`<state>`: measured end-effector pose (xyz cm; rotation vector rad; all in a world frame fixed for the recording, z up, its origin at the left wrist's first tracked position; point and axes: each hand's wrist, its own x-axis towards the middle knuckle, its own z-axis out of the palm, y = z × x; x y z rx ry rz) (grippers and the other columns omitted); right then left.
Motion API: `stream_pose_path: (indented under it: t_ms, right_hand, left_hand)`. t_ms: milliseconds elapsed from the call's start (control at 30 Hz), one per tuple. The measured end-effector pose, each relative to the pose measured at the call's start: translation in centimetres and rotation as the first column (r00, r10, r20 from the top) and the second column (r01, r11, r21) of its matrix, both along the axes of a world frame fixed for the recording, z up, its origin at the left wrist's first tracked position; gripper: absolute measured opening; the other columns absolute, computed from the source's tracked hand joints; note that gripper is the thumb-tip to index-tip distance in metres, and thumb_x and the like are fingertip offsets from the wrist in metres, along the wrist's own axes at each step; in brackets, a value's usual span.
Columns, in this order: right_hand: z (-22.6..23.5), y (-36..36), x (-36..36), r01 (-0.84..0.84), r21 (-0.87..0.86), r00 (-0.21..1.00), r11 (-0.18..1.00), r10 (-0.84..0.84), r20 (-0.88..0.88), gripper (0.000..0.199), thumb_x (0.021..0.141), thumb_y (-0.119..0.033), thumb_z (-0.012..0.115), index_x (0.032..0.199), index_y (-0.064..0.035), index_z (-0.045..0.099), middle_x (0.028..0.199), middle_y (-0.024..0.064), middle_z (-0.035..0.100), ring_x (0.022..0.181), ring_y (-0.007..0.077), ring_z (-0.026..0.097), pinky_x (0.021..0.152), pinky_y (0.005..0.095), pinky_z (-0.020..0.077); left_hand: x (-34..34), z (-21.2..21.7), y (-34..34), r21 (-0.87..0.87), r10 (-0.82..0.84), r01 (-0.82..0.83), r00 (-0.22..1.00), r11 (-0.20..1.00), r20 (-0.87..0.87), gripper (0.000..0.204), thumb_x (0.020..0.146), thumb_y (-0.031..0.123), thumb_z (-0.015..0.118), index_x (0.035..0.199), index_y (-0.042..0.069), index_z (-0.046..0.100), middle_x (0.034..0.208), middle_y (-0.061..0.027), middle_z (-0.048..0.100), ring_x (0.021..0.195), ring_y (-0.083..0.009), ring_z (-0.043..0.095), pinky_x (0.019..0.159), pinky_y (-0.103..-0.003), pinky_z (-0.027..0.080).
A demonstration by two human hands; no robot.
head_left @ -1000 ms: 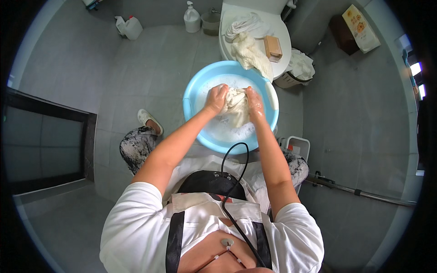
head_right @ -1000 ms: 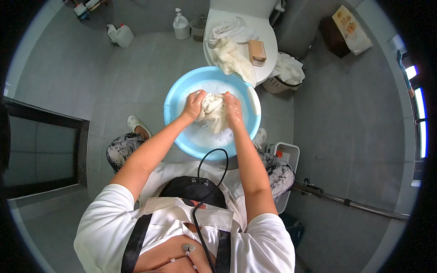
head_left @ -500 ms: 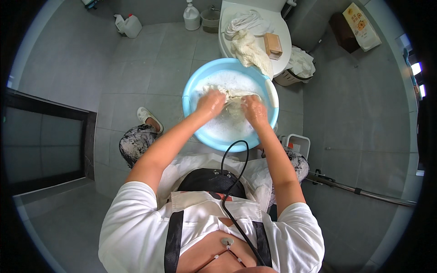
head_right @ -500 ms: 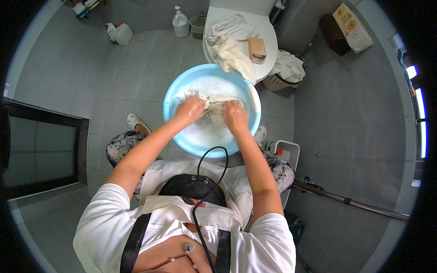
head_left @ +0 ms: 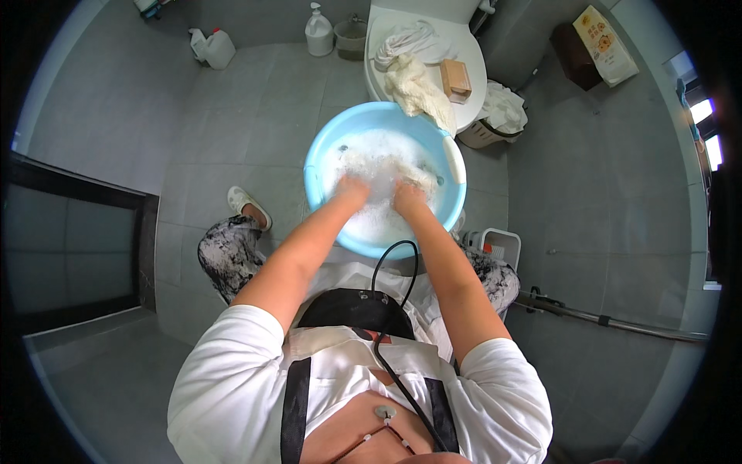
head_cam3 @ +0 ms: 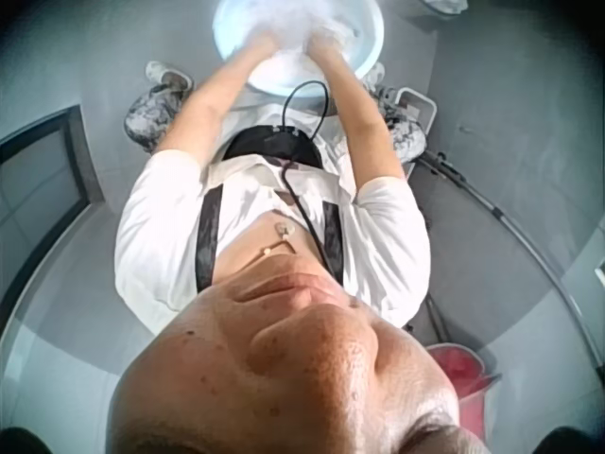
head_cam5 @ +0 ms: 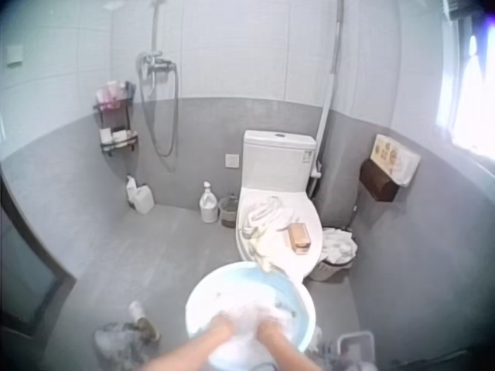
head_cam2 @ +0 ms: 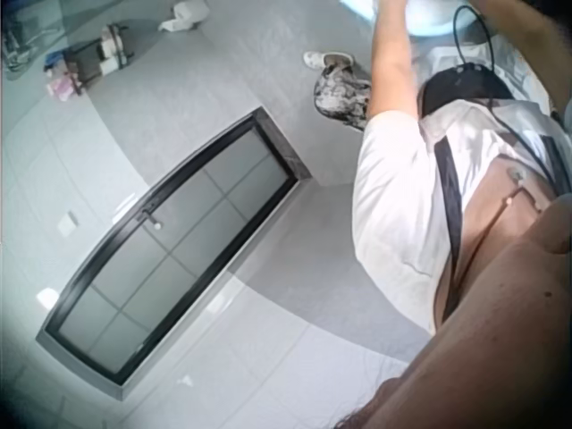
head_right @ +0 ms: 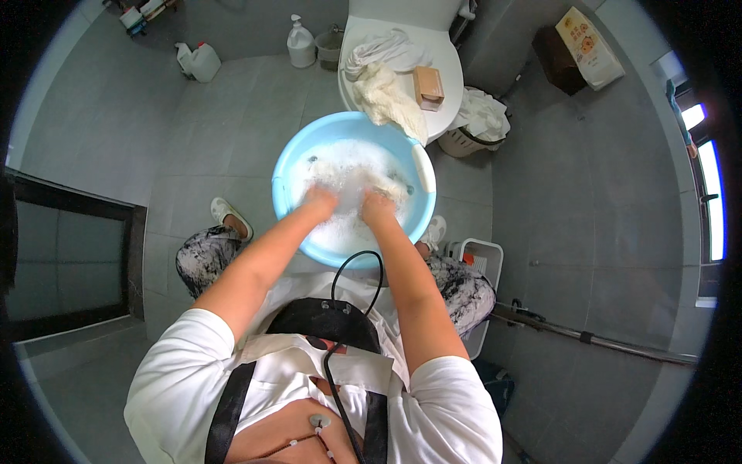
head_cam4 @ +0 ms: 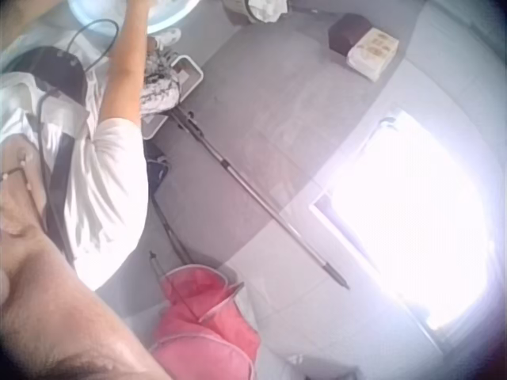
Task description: The person washes white fabric by hand in a blue basin filled with soapy water. They rub the cloth against itself, squeeze it, and rotate it throughout the process.
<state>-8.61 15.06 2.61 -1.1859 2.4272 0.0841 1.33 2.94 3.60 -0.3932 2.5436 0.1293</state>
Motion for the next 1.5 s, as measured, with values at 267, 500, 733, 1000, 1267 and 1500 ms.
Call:
stream_pose_path:
  t_ms: [267, 500, 733, 1000, 1267, 1500]
  right_hand:
    - [10.4, -0.6, -1.9, -0.012, -0.458, 0.991, 0.889, 0.072, 0.113, 0.024, 0.082, -0.022, 0.046, 0.086, -0.0028, 0.06, 0.081, 0.0115, 0.062, 0.077, 0.0253, 0.06, 0.066, 0.0346, 0.0453]
    - [21.0, -1.2, -3.9, 0.674, -0.613, 0.523, 0.412, 0.319, 0.79, 0.019, 0.085, -0.024, 0.049, 0.084, -0.0069, 0.058, 0.076, 0.0, 0.053, 0.071, 0.0081, 0.047, 0.064, 0.022, 0.0384]
    - [22.6, -0.3, -6.3, 0.906, -0.414, 0.274, 0.09, 0.62, 0.735, 0.016, 0.087, -0.019, 0.048, 0.091, -0.0046, 0.053, 0.082, 0.0028, 0.054, 0.076, 0.0131, 0.053, 0.069, 0.0269, 0.0456]
    - [15.9, 1.3, -6.9, 0.926, -0.362, 0.329, 0.105, 0.245, 0.912, 0.02, 0.088, -0.018, 0.044, 0.095, -0.0029, 0.055, 0.085, 0.0035, 0.057, 0.078, 0.0151, 0.055, 0.071, 0.0263, 0.0442]
    - [11.5, 1.9, -5.3, 0.19, -0.613, 0.975, 0.767, -0.221, 0.026, 0.022, 0.076, -0.014, 0.053, 0.096, -0.0116, 0.06, 0.094, 0.0133, 0.056, 0.087, 0.0299, 0.055, 0.076, 0.0363, 0.0432]
    - [6.3, 0.5, 0.0, -0.033, -0.167, 0.999, 0.985, 0.036, 0.015, 0.068, 0.066, -0.014, 0.063, 0.126, -0.0192, 0.033, 0.127, 0.0182, 0.033, 0.11, 0.0363, 0.041, 0.089, 0.0398, 0.038]
  left_hand:
    - [1.8, 6.3, -0.2, 0.26, 0.269, -0.183, 0.898, 0.948, -0.348, 0.061, 0.063, 0.024, 0.068, 0.116, 0.007, 0.044, 0.122, -0.0122, 0.039, 0.114, -0.0278, 0.037, 0.093, -0.039, 0.031]
    - [0.8, 6.5, -0.6, 0.641, 0.519, -0.061, 0.648, 0.765, -0.558, 0.065, 0.06, 0.025, 0.072, 0.115, 0.005, 0.044, 0.115, -0.0149, 0.042, 0.107, -0.0306, 0.042, 0.089, -0.036, 0.036]
    - [0.7, 10.7, -2.9, 0.867, 0.728, -0.018, 0.553, 0.497, -0.405, 0.018, 0.075, 0.016, 0.059, 0.086, 0.004, 0.05, 0.071, 0.0021, 0.049, 0.067, -0.0083, 0.047, 0.06, -0.024, 0.038]
    - [-0.2, 9.6, -5.7, 0.864, 0.932, 0.413, 0.33, -0.288, 0.153, 0.014, 0.079, 0.013, 0.05, 0.092, 0.007, 0.049, 0.085, -0.0006, 0.054, 0.076, -0.0107, 0.053, 0.067, -0.025, 0.044]
    - [-0.3, 4.1, -6.8, 0.895, 0.813, -0.183, 0.52, 0.407, -0.264, 0.039, 0.077, 0.016, 0.056, 0.113, 0.006, 0.045, 0.103, -0.0091, 0.054, 0.095, -0.0173, 0.053, 0.081, -0.03, 0.042]
    - [1.0, 3.5, -1.2, 0.392, 0.382, -0.255, 0.876, 0.884, -0.293, 0.066, 0.072, 0.01, 0.053, 0.132, 0.019, 0.027, 0.126, -0.0195, 0.036, 0.116, -0.035, 0.035, 0.097, -0.037, 0.03]
